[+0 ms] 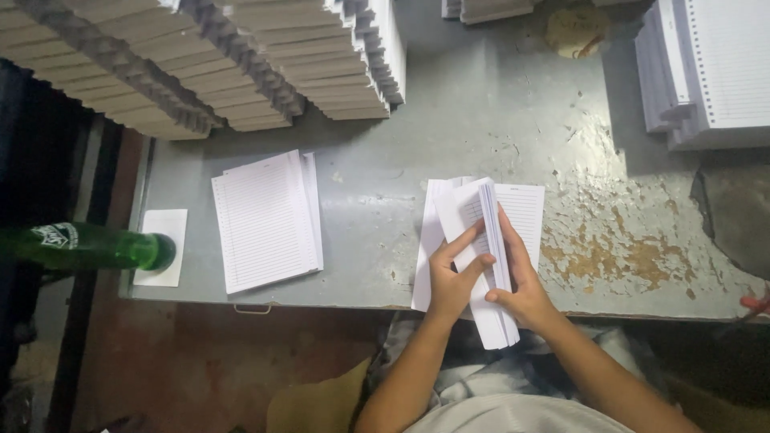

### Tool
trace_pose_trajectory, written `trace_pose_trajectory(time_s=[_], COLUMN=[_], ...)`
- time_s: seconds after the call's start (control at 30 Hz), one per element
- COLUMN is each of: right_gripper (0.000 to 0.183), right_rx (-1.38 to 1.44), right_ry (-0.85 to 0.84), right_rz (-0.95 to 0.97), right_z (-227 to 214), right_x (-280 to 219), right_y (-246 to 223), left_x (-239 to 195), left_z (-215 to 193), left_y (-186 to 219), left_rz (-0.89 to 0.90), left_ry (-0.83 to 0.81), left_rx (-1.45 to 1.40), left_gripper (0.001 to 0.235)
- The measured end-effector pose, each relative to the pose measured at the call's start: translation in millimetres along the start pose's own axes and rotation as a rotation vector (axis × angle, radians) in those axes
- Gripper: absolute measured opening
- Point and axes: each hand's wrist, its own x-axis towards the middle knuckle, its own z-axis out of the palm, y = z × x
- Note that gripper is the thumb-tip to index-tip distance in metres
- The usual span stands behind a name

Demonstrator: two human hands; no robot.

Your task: Counting and organizing stacks of printed paper sheets on a workbench in a print shop.

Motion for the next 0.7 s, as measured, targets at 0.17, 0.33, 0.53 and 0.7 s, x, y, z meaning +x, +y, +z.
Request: trace_pose_trajectory(time_s=[0.17, 0.33, 0.53, 0.7], right_gripper=[0.130, 0.133, 0.135, 0.135], right_rx=[0.004, 0.038, 0.064, 0.092], right_ry=[-0.011, -0.017, -0.032, -0.033], right_rz=[0.011, 0.013, 0.029, 0.027], right_z=[-2, -5, -5, -6], right_x=[1, -1, 1, 1], right_y=[4, 9, 8, 13], left_x=[0, 2, 4, 4], left_z=[2, -2, -2, 0], left_y=[2, -3, 2, 6], left_rz=[-0.007, -0.008, 0.000, 0.027], left_ry=[0.015, -0.005, -0.003, -0.017], left_rx=[0.031, 0.048, 0.041, 0.026], left_gripper=[0.065, 0.065, 0.063, 0.061])
